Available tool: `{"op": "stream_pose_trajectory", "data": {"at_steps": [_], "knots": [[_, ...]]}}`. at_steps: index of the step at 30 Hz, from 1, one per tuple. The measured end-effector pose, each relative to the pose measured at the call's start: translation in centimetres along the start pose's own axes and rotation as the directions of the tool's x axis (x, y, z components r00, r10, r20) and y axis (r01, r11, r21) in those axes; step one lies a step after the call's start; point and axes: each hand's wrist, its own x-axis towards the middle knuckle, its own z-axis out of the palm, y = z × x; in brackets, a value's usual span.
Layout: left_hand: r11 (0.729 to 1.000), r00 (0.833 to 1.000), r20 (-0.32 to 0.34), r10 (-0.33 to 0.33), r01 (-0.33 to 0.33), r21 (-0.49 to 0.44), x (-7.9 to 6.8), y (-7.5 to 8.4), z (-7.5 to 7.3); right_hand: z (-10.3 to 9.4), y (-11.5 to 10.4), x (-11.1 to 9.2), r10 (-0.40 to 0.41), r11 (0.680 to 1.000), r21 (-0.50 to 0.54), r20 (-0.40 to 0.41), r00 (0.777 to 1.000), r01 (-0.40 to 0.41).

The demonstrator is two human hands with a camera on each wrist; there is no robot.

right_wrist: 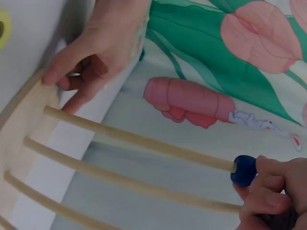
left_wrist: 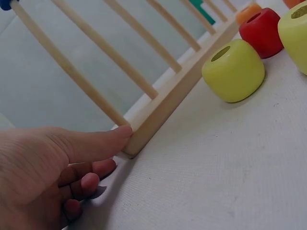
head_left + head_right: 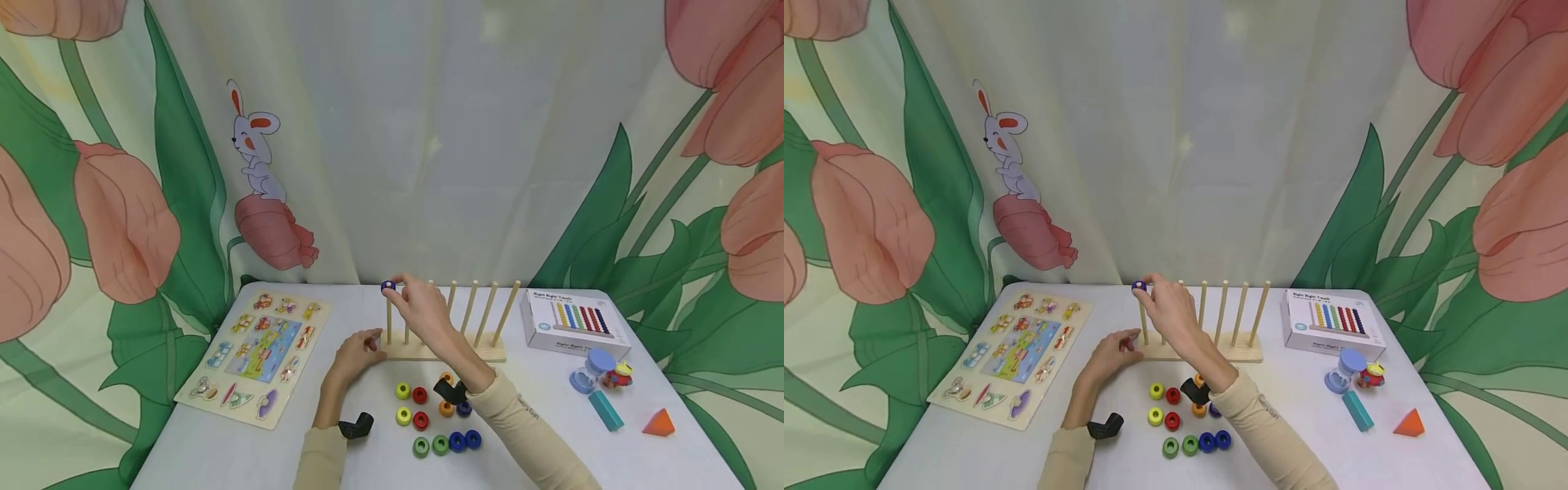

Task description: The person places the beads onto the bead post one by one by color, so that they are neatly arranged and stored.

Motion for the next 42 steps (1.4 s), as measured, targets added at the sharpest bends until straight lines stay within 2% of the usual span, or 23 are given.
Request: {"op": "stream_pose_trajectory", "data": {"at_steps": [4,8,10,14,17,20,23,26,29,33,38,42], "knots": [[1.0,1.0,0.0,0.009,-0.009,-0.007,0.8,0.5,-0.6,-0.1,0.3,0.0,-0.037,0.999,-0.005,-0.04,0.999,0.037],[1.0,1.0,0.023,0.004,-0.004,0.006,1.1,0.5,-0.2,-0.8,1.8,-1.9,-0.046,0.995,0.089,-0.083,0.995,0.054],[1.0,1.0,0.028,-0.003,0.003,0.014,1.2,0.5,0.0,-1.3,3.0,-3.4,-0.006,0.989,0.149,-0.066,0.998,0.016],[1.0,1.0,0.0,-0.008,0.008,0.008,1.6,0.6,-0.3,-1.9,6.3,-6.7,0.142,0.971,0.19,0.032,0.989,-0.146],[1.0,1.0,-0.018,-0.022,0.022,0.008,1.6,0.5,-0.7,-1.9,9.1,-9.5,0.244,0.952,0.152,0.14,0.96,-0.265],[0.999,0.999,-0.007,-0.044,0.044,0.02,1.4,0.3,-0.7,-1.7,11.2,-12.4,0.301,0.931,0.124,0.276,0.913,-0.344],[0.999,0.999,0.007,-0.052,0.052,0.012,0.9,0.2,-0.5,-1.7,12.5,-14.8,0.304,0.927,0.096,0.377,0.875,-0.364],[0.999,0.999,0.014,-0.046,0.046,0.003,0.5,0.1,-0.2,-1.7,13.2,-16.5,0.29,0.938,0.053,0.418,0.861,-0.342],[0.999,0.999,0.015,-0.035,0.035,0.004,0.3,0.0,0.0,-1.6,13.3,-17.3,0.293,0.946,0.003,0.419,0.859,-0.324],[0.999,0.999,0.012,-0.033,0.033,0.008,0.2,0.1,0.2,-1.7,12.8,-17.2,0.329,0.941,-0.042,0.35,0.877,-0.337],[0.999,0.999,0.011,-0.047,0.047,0.0,0.2,0.2,0.1,-2.0,10.5,-15.1,0.309,0.951,-0.05,0.251,0.917,-0.306],[0.999,0.999,0.014,-0.05,0.05,-0.002,0.2,0.2,0.1,-2.6,7.4,-12.1,0.245,0.968,0.0,0.189,0.951,-0.25]]}}
